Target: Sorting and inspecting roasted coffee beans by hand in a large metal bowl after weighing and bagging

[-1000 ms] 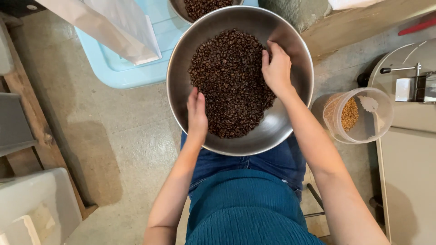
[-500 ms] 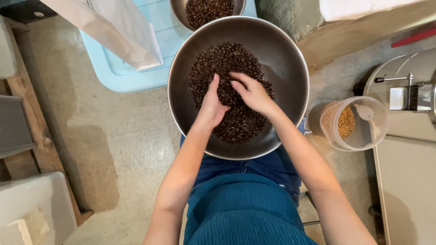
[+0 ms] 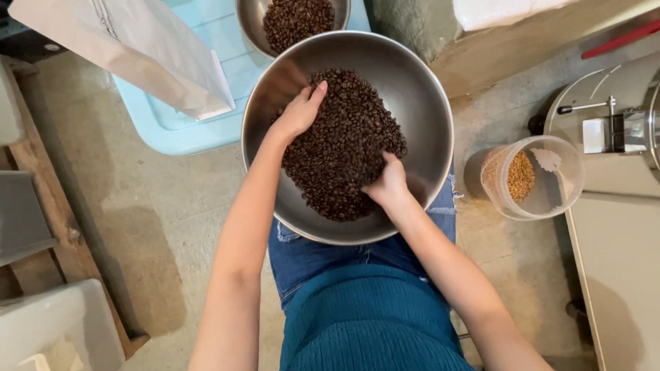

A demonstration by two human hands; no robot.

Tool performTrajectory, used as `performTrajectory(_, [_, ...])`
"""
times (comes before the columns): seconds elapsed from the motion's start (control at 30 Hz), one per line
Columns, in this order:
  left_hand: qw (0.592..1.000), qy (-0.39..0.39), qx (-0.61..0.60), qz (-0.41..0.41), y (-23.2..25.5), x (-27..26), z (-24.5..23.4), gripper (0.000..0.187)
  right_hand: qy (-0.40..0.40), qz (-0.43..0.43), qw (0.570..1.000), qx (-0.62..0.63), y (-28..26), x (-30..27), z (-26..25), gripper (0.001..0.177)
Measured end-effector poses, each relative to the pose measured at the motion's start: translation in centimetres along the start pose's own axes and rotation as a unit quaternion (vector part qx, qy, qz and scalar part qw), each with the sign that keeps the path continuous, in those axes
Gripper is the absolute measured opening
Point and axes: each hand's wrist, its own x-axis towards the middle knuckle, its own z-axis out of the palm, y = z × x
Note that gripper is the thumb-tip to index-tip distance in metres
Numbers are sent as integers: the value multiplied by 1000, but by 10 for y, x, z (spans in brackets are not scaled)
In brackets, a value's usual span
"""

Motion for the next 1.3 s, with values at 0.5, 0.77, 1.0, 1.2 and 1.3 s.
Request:
performTrajectory(0.5, [898,-97,-428,-45,56,-90,-5,111,-141,9,989,-37,-11,21,65,65])
performTrajectory(0.77, [947,-39,-316,40,36,-117,-16,93,-171,-197,874,-410,-52,-20,49,65])
performTrajectory(1.0, [959,14,-268,-90,-10,-92,19,97,4,-139,944,-300,-59,99,2,82])
performTrajectory(1.2, [928,-72,-355,-83,3,-77,35,103,-67,-69,909,-405,-19,65,25,70])
performTrajectory(1.3, [925,-72,-365,-75,20,-89,34,106,-103,-65,885,-450,-18,100,8,74])
